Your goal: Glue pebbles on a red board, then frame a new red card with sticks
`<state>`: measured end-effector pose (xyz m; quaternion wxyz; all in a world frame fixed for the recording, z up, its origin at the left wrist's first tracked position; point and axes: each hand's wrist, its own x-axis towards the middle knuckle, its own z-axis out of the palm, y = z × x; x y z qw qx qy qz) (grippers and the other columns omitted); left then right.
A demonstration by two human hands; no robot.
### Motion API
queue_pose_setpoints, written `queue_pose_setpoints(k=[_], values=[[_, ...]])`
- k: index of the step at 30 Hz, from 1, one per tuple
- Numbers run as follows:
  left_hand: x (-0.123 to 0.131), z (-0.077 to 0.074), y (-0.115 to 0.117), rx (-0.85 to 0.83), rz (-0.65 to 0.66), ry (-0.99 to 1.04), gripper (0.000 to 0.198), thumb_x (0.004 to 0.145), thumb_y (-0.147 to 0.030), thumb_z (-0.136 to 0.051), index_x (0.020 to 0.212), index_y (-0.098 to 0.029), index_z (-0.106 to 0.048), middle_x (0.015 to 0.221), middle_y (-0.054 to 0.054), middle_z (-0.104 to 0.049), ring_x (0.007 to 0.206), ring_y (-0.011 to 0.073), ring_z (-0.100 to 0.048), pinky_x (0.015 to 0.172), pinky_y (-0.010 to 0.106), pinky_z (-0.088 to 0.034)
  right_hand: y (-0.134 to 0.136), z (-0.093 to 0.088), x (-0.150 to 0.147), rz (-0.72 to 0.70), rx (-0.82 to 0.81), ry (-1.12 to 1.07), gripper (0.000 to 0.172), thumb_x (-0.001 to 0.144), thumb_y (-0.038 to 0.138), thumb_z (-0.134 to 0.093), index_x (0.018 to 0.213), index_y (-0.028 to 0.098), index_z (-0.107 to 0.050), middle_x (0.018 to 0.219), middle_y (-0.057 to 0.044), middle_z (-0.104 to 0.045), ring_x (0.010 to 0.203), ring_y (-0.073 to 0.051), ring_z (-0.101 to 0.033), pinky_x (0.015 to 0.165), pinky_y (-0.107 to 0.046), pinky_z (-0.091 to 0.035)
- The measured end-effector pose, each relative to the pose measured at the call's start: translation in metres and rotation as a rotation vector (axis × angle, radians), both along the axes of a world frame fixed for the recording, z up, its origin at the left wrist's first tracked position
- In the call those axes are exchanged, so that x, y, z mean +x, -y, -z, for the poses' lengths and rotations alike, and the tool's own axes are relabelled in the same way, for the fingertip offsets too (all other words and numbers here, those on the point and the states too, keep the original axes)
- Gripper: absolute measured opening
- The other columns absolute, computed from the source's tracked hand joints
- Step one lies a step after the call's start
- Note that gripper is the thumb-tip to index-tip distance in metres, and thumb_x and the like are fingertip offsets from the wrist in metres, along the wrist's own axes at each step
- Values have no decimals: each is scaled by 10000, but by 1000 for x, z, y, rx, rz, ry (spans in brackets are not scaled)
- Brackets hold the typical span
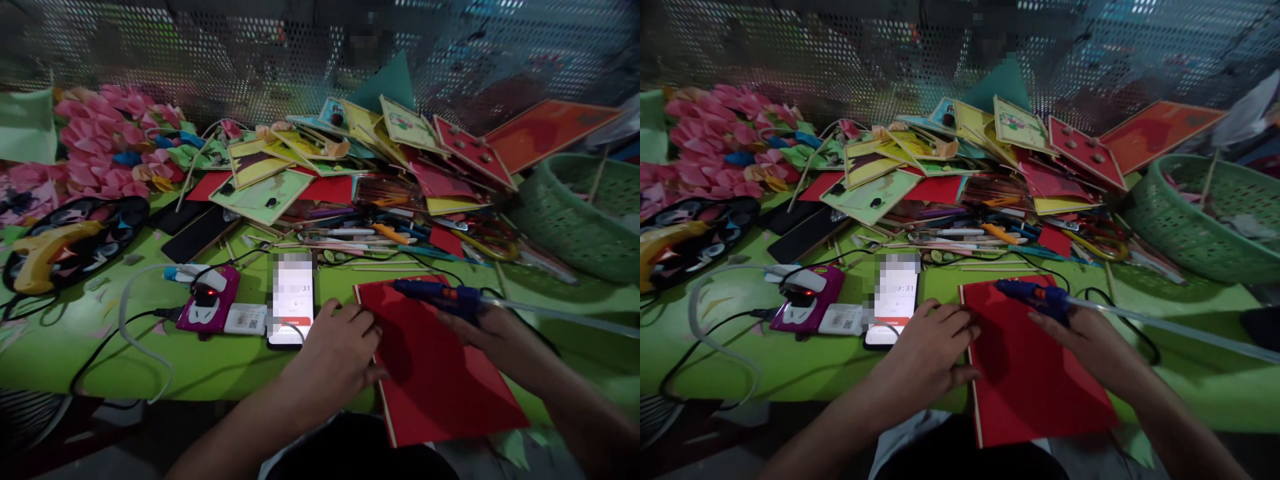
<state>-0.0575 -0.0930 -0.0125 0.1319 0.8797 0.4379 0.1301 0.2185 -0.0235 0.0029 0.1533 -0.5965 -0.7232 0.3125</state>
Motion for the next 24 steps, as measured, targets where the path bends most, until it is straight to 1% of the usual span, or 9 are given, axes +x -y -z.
queue_pose_setpoints(k=[3, 6, 11, 13, 18, 21, 23, 24], values=[[0, 0, 0, -10, -5, 26, 506, 902, -526, -753, 1230, -155, -651, 1182, 70, -694, 1168, 270, -609, 969, 452, -418, -1, 0, 1, -19, -50, 2, 507, 853, 692, -604, 681, 216, -631, 563, -10, -540, 543, -189, -470, 486, -311, -410], [0, 0, 0, -23, -14, 29, 503, 900, -532, -752, 1220, -155, -656, 1180, 65, -696, 1171, 276, -610, 970, 460, -416, -1, -1, -2, -44, -30, 17, 500, 864, 678, -591, 650, 225, -585, 535, 7, -487, 528, -168, -414, 473, -301, -361], [1, -1, 0, -21, -9, 23, 497, 894, -534, -758, 1192, -147, -670, 1156, 69, -704, 1140, 280, -622, 955, 456, -424, -1, 2, -7, -79, -24, 34, 524, 892, 666, -572, 603, 238, -486, 540, 17, -444, 534, -158, -383, 493, -308, -331], [1, -1, 0, -18, -12, 16, 490, 885, -519, -774, 1189, -148, -672, 1153, 68, -706, 1139, 280, -624, 958, 454, -426, 0, 3, -9, -91, -30, 40, 531, 895, 674, -568, 602, 241, -475, 542, 21, -432, 538, -160, -384, 500, -310, -328], [1, -1, 0, -7, -14, 19, 480, 895, -518, -765, 1196, -155, -670, 1166, 66, -706, 1142, 278, -623, 956, 454, -429, -1, 1, -9, -96, -34, 50, 479, 906, 655, -579, 692, 228, -607, 551, 14, -487, 535, -172, -419, 510, -313, -361], [0, 1, 0, -7, -7, 30, 502, 899, -530, -757, 1212, -148, -660, 1181, 71, -703, 1156, 282, -620, 952, 456, -426, -2, 2, -2, -77, -43, 49, 453, 908, 638, -593, 786, 213, -688, 611, -14, -593, 579, -193, -490, 548, -314, -417], [0, 2, 0, -10, -3, 34, 503, 903, -521, -757, 1220, -145, -654, 1185, 72, -701, 1165, 282, -617, 947, 457, -426, -3, 4, 4, -60, -62, 36, 478, 889, 663, -588, 846, 205, -715, 671, -29, -648, 621, -215, -536, 563, -317, -449], [0, 3, 0, -10, -2, 36, 501, 903, -518, -758, 1220, -145, -653, 1180, 73, -701, 1166, 281, -617, 944, 456, -426, -3, 5, 5, -53, -63, 36, 502, 874, 685, -582, 848, 202, -717, 679, -31, -653, 628, -222, -545, 561, -320, -455]])
